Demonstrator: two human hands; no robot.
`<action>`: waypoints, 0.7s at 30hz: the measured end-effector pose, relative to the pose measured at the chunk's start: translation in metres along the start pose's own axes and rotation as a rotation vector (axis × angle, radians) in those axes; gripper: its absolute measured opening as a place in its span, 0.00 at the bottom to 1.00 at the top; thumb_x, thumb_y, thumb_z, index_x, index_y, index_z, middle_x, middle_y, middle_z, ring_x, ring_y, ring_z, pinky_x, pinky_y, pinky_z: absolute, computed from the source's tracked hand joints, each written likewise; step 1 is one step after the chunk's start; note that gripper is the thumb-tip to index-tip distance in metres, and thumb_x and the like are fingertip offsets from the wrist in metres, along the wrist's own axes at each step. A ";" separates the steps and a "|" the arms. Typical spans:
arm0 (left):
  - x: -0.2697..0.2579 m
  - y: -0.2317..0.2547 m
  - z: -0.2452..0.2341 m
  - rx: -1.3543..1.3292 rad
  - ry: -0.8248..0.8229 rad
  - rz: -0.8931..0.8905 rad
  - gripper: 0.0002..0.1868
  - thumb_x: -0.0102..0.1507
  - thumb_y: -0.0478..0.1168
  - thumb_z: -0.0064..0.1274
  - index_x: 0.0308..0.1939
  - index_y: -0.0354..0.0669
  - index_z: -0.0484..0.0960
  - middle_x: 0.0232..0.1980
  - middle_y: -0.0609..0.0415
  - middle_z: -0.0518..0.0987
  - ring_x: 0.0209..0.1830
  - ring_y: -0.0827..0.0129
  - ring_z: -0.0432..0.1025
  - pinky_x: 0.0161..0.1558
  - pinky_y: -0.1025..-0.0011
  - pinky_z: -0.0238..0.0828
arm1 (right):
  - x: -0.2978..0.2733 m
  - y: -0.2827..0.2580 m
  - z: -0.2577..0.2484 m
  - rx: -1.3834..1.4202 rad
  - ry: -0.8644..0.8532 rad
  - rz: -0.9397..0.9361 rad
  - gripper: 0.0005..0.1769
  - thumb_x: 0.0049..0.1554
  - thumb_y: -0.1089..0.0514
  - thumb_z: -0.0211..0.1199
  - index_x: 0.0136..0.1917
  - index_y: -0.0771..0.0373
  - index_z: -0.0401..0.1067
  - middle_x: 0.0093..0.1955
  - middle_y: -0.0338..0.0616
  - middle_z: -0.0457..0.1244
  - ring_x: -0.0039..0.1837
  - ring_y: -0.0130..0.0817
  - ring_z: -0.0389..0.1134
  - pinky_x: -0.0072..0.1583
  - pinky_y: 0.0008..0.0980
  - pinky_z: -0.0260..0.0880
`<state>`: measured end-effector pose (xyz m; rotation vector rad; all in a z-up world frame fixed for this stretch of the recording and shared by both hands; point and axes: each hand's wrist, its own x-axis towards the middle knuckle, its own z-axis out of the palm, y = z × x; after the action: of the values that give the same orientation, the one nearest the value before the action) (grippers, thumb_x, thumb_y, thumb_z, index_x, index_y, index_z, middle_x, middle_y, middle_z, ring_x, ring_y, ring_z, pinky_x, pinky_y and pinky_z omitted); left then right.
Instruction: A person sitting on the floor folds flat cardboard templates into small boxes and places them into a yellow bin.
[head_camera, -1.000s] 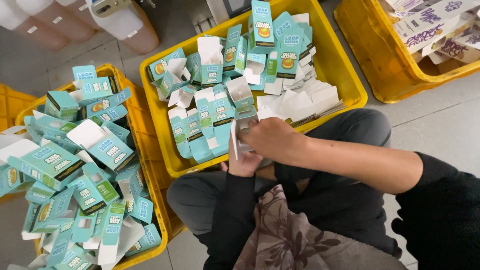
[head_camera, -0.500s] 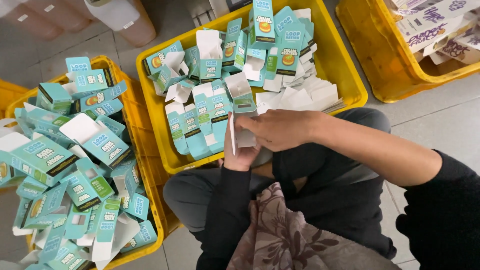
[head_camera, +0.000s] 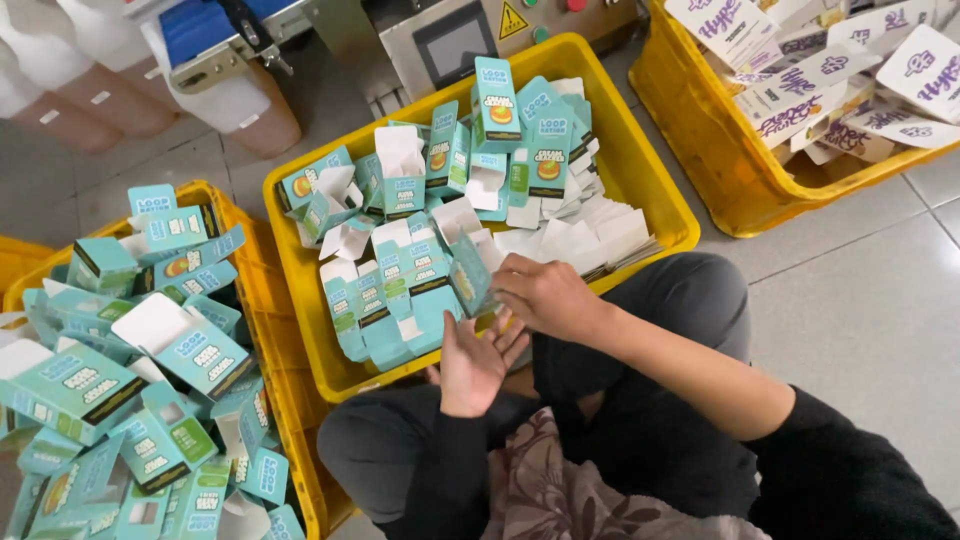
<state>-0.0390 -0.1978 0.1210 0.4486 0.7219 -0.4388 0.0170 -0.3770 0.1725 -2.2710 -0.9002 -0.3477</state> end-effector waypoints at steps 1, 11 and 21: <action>0.005 -0.006 -0.026 0.006 -0.007 0.000 0.40 0.64 0.72 0.45 0.66 0.50 0.56 0.65 0.42 0.72 0.60 0.40 0.71 0.64 0.39 0.68 | 0.001 0.017 -0.004 -0.006 0.007 0.000 0.05 0.62 0.53 0.58 0.50 0.50 0.74 0.47 0.32 0.64 0.37 0.43 0.72 0.40 0.36 0.75; 0.033 -0.100 -0.151 -0.063 -0.303 -0.525 0.26 0.71 0.58 0.44 0.67 0.48 0.69 0.67 0.41 0.73 0.55 0.46 0.74 0.55 0.50 0.73 | 0.075 0.102 -0.026 -0.068 -0.570 0.388 0.13 0.55 0.54 0.65 0.52 0.60 0.79 0.49 0.43 0.71 0.49 0.44 0.70 0.55 0.40 0.69; 0.056 -0.100 -0.173 -0.063 -0.213 -0.506 0.20 0.72 0.57 0.43 0.62 0.52 0.73 0.64 0.44 0.76 0.52 0.49 0.76 0.53 0.52 0.73 | 0.143 0.138 0.003 0.127 0.254 0.409 0.09 0.49 0.66 0.69 0.45 0.63 0.81 0.43 0.40 0.72 0.41 0.33 0.70 0.48 0.33 0.72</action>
<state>-0.1451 -0.2000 -0.0572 0.1502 0.6358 -0.9223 0.2161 -0.3770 0.1694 -2.1654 -0.3088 -0.3702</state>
